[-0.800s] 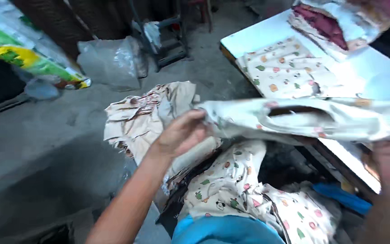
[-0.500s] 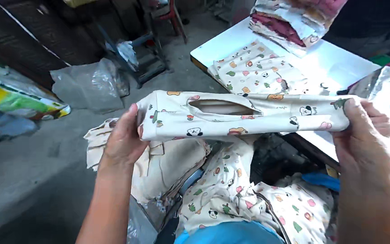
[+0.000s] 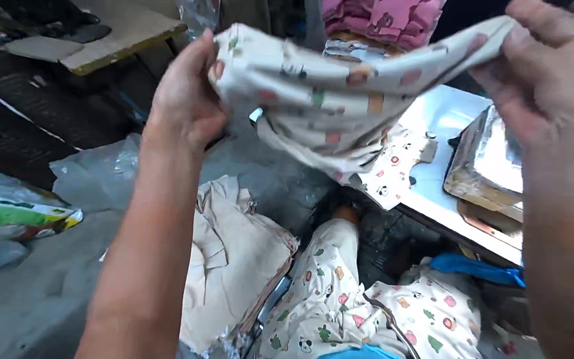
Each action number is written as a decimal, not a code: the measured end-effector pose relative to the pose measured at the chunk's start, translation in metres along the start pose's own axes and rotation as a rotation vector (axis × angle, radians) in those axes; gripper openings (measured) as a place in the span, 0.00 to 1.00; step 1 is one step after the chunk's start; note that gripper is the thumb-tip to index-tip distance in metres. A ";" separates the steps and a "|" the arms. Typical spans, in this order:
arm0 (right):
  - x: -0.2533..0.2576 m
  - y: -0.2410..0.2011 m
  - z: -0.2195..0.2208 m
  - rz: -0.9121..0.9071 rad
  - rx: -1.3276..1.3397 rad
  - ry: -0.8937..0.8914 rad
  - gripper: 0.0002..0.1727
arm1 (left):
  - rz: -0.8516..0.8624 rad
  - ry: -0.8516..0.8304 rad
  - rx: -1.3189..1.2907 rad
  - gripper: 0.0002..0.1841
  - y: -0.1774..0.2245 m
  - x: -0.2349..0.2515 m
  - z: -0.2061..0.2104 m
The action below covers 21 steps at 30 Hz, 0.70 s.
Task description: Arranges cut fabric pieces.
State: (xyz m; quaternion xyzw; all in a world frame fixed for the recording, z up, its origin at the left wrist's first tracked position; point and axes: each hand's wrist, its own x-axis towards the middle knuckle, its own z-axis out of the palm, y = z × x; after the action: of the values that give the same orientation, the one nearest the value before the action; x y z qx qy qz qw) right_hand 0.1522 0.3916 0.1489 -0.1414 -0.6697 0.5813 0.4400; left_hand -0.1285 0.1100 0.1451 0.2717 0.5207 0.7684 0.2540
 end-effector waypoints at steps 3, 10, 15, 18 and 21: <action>0.041 -0.008 -0.008 -0.079 -0.003 0.089 0.12 | 0.090 -0.106 -0.087 0.20 0.010 0.063 0.025; -0.028 0.023 -0.007 -0.145 -0.611 0.116 0.22 | -0.050 -0.190 0.374 0.28 -0.036 0.101 0.025; -0.147 0.099 -0.010 0.007 -0.831 -0.023 0.17 | -0.218 -0.182 0.804 0.19 -0.112 0.063 -0.027; -0.189 0.120 -0.017 0.051 -0.809 -0.007 0.16 | -0.230 -0.199 0.897 0.15 -0.134 0.031 -0.052; -0.197 0.126 -0.020 0.054 -0.732 0.003 0.16 | -0.233 -0.133 0.883 0.11 -0.146 0.014 -0.067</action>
State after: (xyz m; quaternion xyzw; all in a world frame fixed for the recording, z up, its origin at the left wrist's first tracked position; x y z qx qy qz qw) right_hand 0.2394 0.3026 -0.0501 -0.3080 -0.8287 0.3143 0.3460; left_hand -0.1688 0.1235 -0.0099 0.3422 0.8078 0.4204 0.2315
